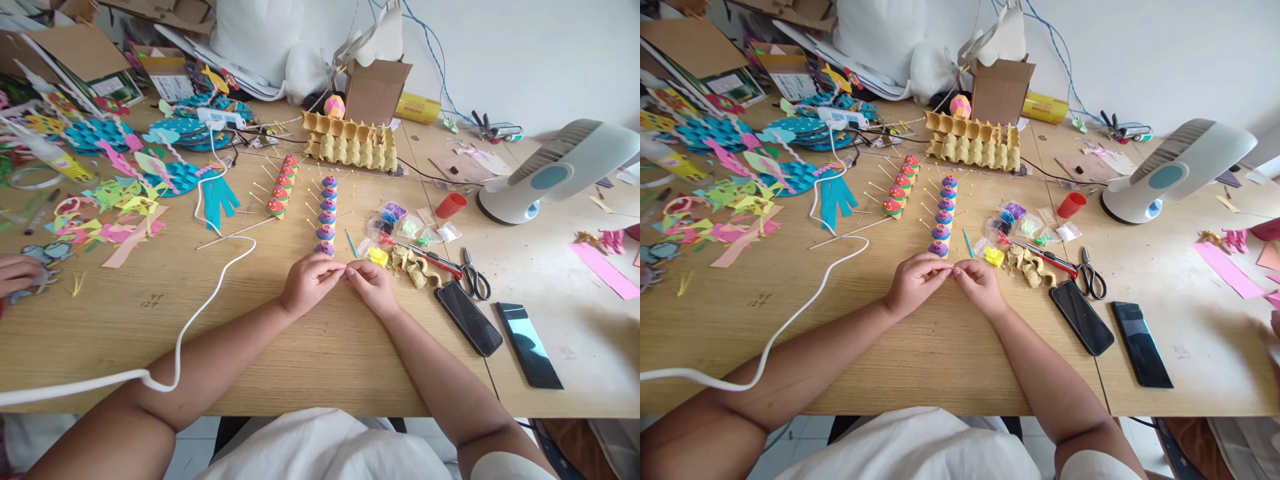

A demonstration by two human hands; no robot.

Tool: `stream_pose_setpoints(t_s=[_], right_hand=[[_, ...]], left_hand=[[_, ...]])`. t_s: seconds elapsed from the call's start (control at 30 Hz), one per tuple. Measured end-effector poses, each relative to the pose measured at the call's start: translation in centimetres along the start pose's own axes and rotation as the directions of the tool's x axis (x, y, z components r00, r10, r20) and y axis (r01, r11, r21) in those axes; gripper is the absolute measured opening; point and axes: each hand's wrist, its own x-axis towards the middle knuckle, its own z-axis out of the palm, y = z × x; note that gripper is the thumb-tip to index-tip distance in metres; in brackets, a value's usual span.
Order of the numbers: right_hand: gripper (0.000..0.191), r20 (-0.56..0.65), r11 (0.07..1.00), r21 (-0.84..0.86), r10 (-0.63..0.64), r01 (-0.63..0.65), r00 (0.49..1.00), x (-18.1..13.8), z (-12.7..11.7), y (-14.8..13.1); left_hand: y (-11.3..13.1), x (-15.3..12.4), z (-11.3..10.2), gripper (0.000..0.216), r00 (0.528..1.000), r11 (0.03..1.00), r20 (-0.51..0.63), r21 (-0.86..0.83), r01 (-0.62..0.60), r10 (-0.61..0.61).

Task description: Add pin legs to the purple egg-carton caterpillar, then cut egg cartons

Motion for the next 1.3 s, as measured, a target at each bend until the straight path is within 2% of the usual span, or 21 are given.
stream_pose_setpoints(t_s=[0.3, 0.53, 0.77, 0.9, 1.1, 1.3], right_hand=[[0.035, -0.002, 1.0, -0.011, -0.006, 0.006, 1.0, -0.01, -0.18, 0.23], [0.035, -0.021, 0.999, -0.043, 0.003, -0.004, 1.0, -0.17, -0.16, 0.4], [0.034, -0.047, 1.0, -0.015, 0.018, -0.019, 0.999, -0.06, -0.13, 0.19], [0.032, -0.031, 0.999, 0.028, 0.028, -0.027, 0.999, -0.09, -0.13, 0.17], [0.016, -0.026, 0.999, 0.031, 0.044, -0.043, 0.999, -0.15, -0.19, -0.17], [0.023, 0.017, 0.998, 0.046, 0.05, -0.05, 0.999, -0.15, -0.19, -0.33]], left_hand=[[-0.26, -0.21, -0.04, 0.008, 0.998, 0.997, 0.019, 0.057, -0.058, 0.057], [-0.16, -0.32, -0.06, 0.009, 0.998, 0.996, 0.038, 0.071, -0.046, 0.043], [0.21, 0.06, 0.01, 0.007, 0.993, 0.994, -0.044, -0.038, 0.106, -0.108], [-0.04, -0.02, 0.23, 0.011, 0.98, 0.975, -0.04, -0.118, 0.187, -0.193], [0.08, 0.05, 0.27, 0.016, 0.973, 0.963, -0.017, -0.151, 0.225, -0.23], [-0.11, 0.01, 0.34, 0.016, 0.966, 0.947, 0.012, -0.197, 0.254, -0.257]])
